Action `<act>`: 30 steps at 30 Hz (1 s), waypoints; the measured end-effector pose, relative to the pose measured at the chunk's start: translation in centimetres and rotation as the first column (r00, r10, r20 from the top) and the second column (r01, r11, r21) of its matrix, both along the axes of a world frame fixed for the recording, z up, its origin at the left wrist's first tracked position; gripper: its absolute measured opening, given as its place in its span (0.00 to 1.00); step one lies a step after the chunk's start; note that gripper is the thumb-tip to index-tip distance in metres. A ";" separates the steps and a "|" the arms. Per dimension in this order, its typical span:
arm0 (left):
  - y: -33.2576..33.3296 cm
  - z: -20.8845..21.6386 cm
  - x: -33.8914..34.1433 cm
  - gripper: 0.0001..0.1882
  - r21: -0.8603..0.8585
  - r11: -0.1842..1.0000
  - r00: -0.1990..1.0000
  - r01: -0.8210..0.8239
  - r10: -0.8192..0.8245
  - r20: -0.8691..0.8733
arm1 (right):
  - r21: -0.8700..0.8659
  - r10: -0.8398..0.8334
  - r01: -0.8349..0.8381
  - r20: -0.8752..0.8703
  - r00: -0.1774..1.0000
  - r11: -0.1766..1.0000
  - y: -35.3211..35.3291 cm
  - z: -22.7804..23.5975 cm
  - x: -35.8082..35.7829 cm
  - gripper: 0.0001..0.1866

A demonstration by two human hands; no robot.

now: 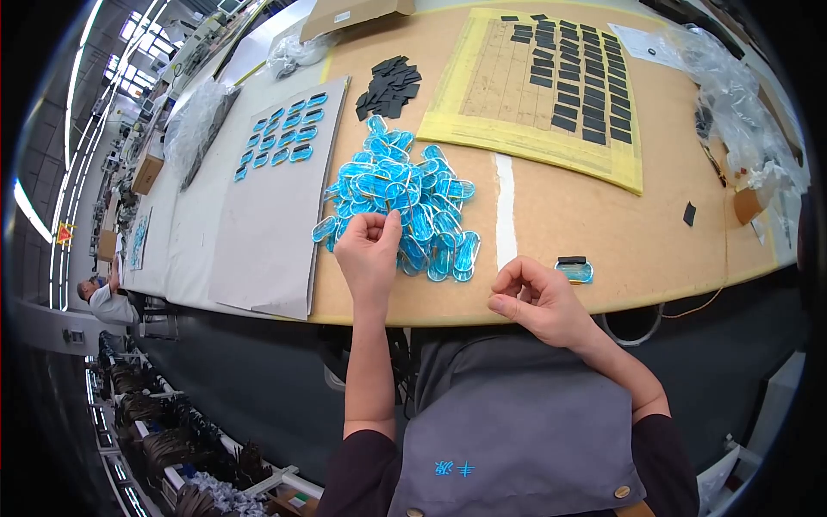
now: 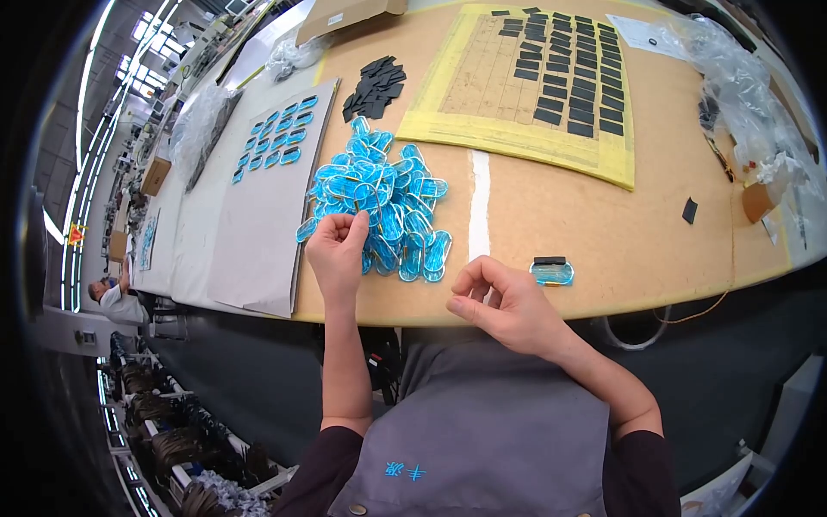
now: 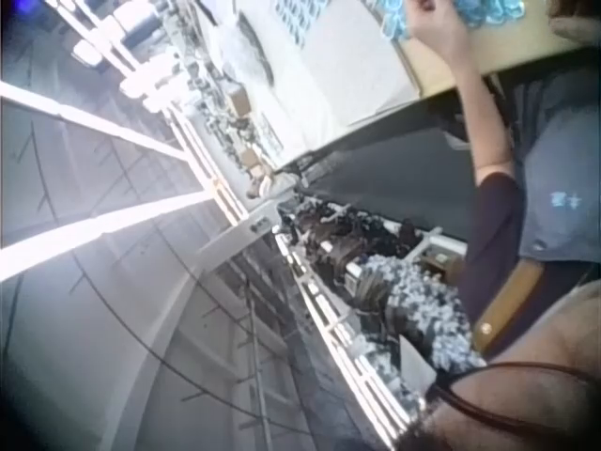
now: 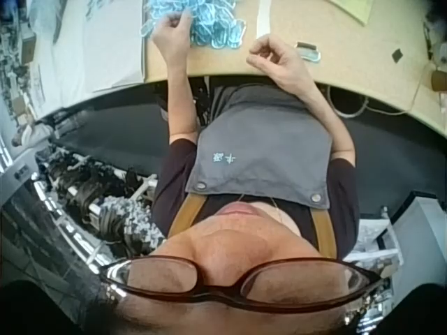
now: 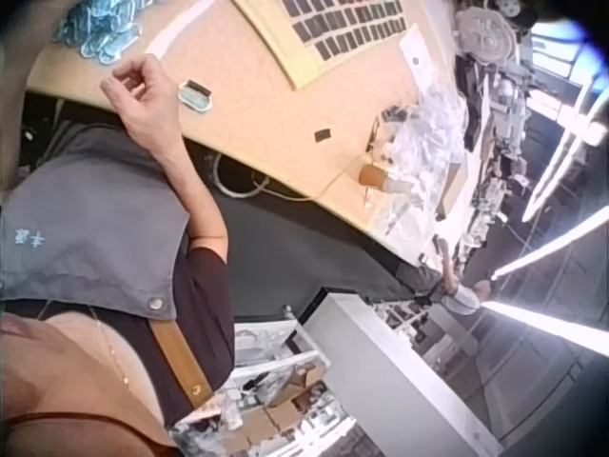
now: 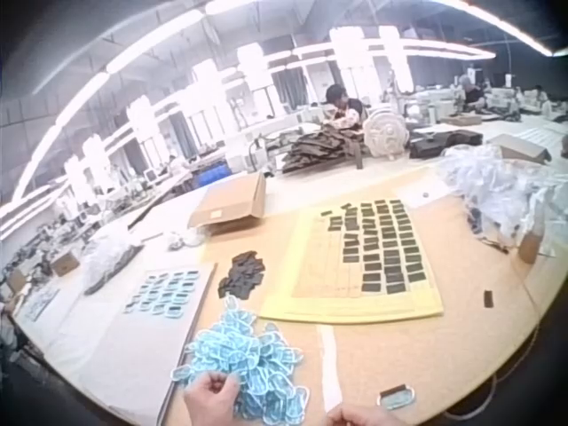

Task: Assembling small blue leather labels by inserting black leather strips through them.

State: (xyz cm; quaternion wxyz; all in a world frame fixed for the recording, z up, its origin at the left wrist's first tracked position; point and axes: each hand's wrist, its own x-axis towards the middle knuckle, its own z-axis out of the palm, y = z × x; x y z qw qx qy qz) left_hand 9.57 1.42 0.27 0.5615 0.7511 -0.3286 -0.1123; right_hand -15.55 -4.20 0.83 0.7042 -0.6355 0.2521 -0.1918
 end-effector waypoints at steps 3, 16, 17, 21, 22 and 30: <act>0.3 0.1 0.0 0.09 -0.063 0.997 0.997 0.038 -0.042 -0.061 | -0.089 -0.032 0.036 0.040 0.999 0.995 -0.2 0.1 0.5 0.07; 2.3 1.1 -5.4 0.08 -0.393 0.788 0.140 0.473 -0.508 -0.850 | -0.635 -0.126 0.268 0.261 0.957 0.725 -3.2 1.1 1.4 0.10; 2.2 0.5 -5.2 0.09 -0.439 0.761 0.089 0.478 -0.539 -0.838 | -0.635 -0.129 0.269 0.258 0.958 0.724 -3.2 1.3 1.1 0.10; 1.5 0.2 -6.5 0.15 -0.497 0.777 0.277 0.387 -0.612 -0.741 | -0.129 -0.125 0.143 0.141 0.982 0.981 -3.0 1.0 0.4 0.07; 1.4 0.1 -7.1 0.15 -0.499 0.775 0.274 0.388 -0.614 -0.740 | 0.085 -0.155 0.140 0.211 0.965 0.986 -3.0 0.5 0.4 0.07; 0.8 -1.5 -9.1 0.15 -0.609 0.720 0.289 0.334 -0.693 -0.661 | 0.258 -0.120 0.070 0.181 0.976 0.963 -3.8 1.1 -0.7 0.09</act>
